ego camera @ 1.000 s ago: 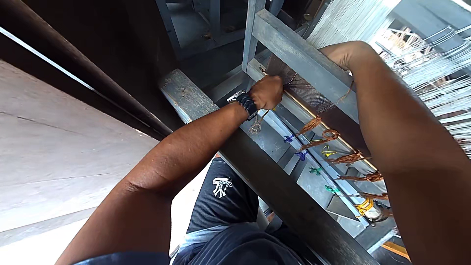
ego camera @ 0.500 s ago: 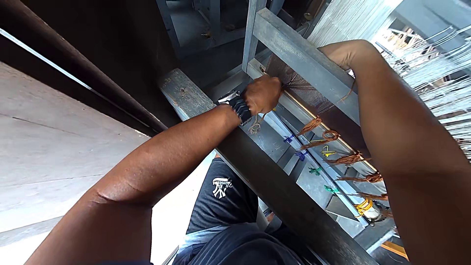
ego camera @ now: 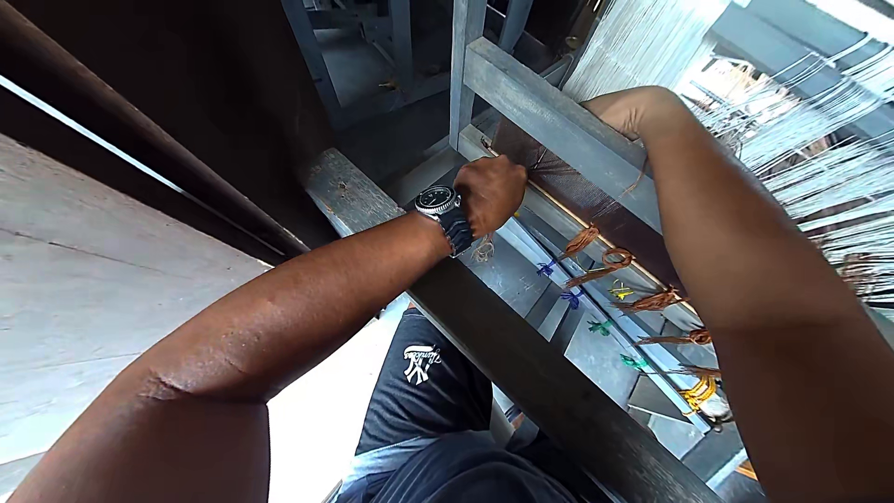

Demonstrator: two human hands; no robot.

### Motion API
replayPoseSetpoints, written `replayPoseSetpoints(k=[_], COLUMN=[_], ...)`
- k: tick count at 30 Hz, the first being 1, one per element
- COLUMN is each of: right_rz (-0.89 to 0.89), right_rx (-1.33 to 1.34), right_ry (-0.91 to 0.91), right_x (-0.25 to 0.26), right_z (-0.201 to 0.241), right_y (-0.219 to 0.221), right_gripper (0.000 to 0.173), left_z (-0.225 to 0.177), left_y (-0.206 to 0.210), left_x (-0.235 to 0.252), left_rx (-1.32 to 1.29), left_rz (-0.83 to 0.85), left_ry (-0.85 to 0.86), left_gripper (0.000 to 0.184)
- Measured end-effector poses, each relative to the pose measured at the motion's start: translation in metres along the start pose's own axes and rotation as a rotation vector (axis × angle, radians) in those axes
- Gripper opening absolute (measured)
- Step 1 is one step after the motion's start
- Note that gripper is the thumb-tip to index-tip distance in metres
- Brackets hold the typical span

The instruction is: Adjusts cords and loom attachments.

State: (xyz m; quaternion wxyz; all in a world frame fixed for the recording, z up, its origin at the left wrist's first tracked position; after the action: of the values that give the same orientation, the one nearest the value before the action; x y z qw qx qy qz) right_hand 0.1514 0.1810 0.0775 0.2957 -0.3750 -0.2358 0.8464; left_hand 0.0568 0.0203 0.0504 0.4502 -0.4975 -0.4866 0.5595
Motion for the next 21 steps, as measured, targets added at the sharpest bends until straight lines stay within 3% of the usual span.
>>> replayPoseSetpoints(k=[6,11,16,21], right_rz=[0.015,-0.022,-0.046,-0.023], right_rx=[-0.069,-0.066,-0.047,-0.035], right_ry=[-0.002,0.015,0.024,0.031], right_x=[0.0,0.0,-0.003,0.006], right_z=[0.005,0.002,0.001,-0.005], right_y=[0.004,-0.001,-0.006,-0.009], right_gripper=[0.016,0.02,0.022,0.021], left_z=[-0.006,-0.002,0.017,0.015], left_y=[-0.002,-0.005,0.029,0.068], left_x=[-0.008,-0.018,-0.026,-0.018], left_rx=[0.053,0.073,0.063,0.18], left_rz=[-0.018,0.082,0.174,0.246], left_ry=[0.01,0.012,0.023,0.354], left_gripper=[0.016,0.014,0.009,0.014])
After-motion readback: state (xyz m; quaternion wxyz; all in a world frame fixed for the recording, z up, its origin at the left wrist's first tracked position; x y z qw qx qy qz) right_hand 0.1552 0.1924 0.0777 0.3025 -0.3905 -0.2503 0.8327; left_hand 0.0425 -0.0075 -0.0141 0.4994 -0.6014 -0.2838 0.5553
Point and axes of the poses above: each hand's wrist, its own x-axis towards the middle knuckle, its own y-axis out of the palm, z = x × y, the point moved 7 cm from there along x, towards the middle knuckle, and after that the axes turned 5 degrees about x, right-handed, at the moved point
